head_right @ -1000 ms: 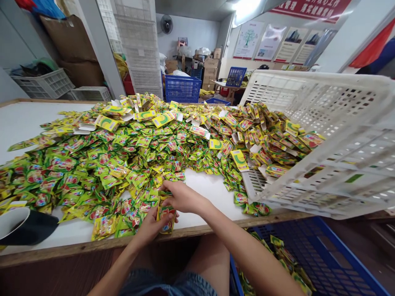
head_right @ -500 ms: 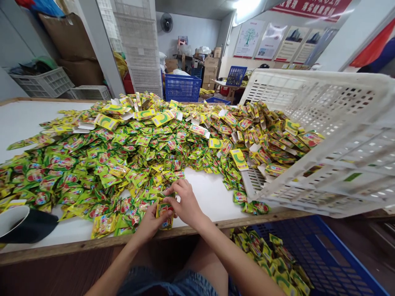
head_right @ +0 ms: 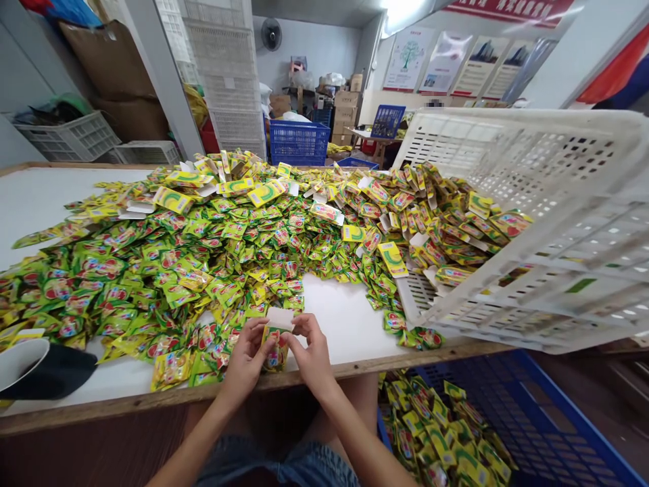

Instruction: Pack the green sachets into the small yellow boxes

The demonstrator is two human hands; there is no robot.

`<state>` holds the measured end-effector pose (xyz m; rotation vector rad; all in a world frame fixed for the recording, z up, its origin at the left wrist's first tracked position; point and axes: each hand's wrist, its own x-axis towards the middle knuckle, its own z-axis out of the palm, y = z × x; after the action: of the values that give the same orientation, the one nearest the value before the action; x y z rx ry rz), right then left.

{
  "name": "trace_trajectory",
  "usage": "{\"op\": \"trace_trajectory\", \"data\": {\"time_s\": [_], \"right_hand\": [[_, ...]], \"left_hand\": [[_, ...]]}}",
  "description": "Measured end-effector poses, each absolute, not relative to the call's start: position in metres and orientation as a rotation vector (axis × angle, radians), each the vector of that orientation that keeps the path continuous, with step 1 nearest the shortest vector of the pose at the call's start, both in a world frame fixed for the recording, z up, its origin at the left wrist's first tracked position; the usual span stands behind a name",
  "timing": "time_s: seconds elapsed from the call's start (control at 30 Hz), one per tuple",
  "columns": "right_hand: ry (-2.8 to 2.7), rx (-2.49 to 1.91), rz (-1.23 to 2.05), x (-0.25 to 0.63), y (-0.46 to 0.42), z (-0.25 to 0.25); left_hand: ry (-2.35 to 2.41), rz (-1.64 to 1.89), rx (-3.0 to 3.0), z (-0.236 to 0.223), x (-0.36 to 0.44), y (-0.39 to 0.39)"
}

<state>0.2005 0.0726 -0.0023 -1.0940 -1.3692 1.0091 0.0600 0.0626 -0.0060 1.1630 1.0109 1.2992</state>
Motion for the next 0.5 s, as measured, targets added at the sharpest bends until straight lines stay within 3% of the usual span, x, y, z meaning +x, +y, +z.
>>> {"op": "trace_trajectory", "data": {"time_s": [0.5], "right_hand": [[-1.677, -1.034, 0.887, 0.194, 0.086, 0.007]], "left_hand": [[1.127, 1.413, 1.244, 0.001, 0.056, 0.062]]}}
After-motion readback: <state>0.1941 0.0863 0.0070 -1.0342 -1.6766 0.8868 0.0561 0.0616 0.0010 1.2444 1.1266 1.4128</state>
